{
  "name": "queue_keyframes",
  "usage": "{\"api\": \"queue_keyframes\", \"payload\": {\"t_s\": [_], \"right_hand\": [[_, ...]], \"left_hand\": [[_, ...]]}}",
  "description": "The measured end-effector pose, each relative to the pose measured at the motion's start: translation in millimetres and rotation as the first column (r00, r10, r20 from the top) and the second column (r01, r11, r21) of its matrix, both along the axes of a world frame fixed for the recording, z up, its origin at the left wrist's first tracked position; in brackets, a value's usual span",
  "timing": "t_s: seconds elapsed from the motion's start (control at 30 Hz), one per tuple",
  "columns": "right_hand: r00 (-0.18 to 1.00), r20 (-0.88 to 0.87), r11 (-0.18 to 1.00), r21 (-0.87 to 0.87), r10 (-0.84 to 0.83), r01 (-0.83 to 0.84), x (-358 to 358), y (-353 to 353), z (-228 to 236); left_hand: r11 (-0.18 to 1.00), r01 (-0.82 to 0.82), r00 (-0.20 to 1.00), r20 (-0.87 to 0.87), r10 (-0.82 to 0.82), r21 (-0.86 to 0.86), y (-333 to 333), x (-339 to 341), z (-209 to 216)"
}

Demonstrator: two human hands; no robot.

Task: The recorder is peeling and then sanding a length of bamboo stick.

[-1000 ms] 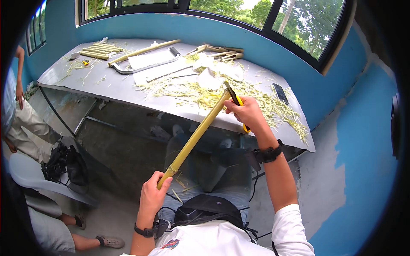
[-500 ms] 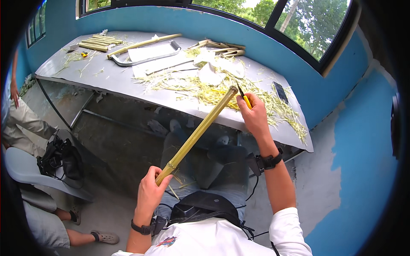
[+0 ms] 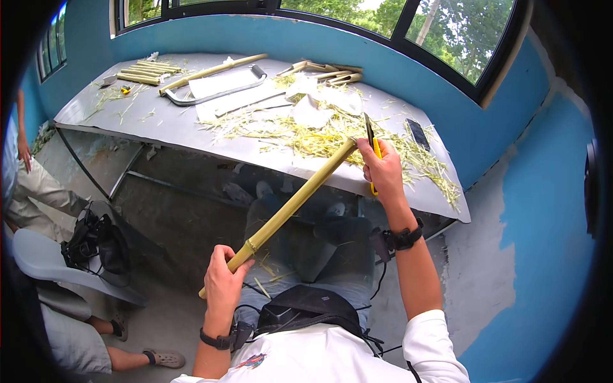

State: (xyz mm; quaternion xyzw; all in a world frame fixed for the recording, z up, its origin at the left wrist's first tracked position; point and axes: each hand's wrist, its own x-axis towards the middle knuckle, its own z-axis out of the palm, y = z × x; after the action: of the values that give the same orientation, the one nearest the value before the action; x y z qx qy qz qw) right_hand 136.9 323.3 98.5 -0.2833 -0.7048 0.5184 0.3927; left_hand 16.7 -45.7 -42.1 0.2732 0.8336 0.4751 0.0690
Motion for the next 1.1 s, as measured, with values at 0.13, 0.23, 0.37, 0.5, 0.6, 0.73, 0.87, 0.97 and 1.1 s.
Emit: {"api": "queue_keyframes", "payload": {"t_s": [0.13, 0.23, 0.37, 0.5, 0.6, 0.73, 0.87, 0.97, 1.1], "right_hand": [[0.993, 0.116, 0.997, 0.072, -0.005, -0.003, 2, 11, -7], [0.992, 0.128, 0.995, 0.094, 0.006, -0.018, 0, 11, -9], [0.993, 0.12, 0.995, 0.094, 0.008, -0.019, -1, 9, -10], [0.995, 0.098, 0.998, 0.056, -0.014, 0.009, -2, 5, -3], [0.994, -0.059, 0.975, -0.196, 0.091, -0.101, 3, -2, 16], [0.971, -0.228, 0.94, -0.312, 0.065, -0.136, 9, 10, 48], [0.997, -0.053, 0.973, -0.22, 0.061, -0.071, 4, 52, 76], [0.961, 0.274, 0.999, 0.032, 0.032, -0.042, -19, 100, 86], [0.839, 0.525, 0.952, 0.303, -0.14, -0.031, -54, 153, 86]], "left_hand": [[0.999, 0.05, 0.998, -0.047, -0.049, 0.019, 1, 1, 7], [0.997, 0.065, 0.995, -0.08, -0.062, 0.031, -2, -3, -3], [0.998, 0.051, 0.993, -0.107, -0.048, 0.024, -1, -5, -9], [0.999, 0.039, 0.992, -0.117, -0.036, 0.023, 4, -7, 1], [0.998, 0.041, 0.985, -0.167, -0.032, 0.051, 3, -14, 18], [0.993, 0.093, 0.984, -0.16, -0.08, 0.075, 21, -37, 63], [0.974, 0.131, 0.991, -0.065, -0.12, 0.187, 50, -64, 93], [0.936, 0.151, 0.979, 0.083, -0.186, 0.318, 72, -85, 111], [0.874, 0.154, 0.944, 0.193, -0.268, 0.461, 117, -103, 144]]}}
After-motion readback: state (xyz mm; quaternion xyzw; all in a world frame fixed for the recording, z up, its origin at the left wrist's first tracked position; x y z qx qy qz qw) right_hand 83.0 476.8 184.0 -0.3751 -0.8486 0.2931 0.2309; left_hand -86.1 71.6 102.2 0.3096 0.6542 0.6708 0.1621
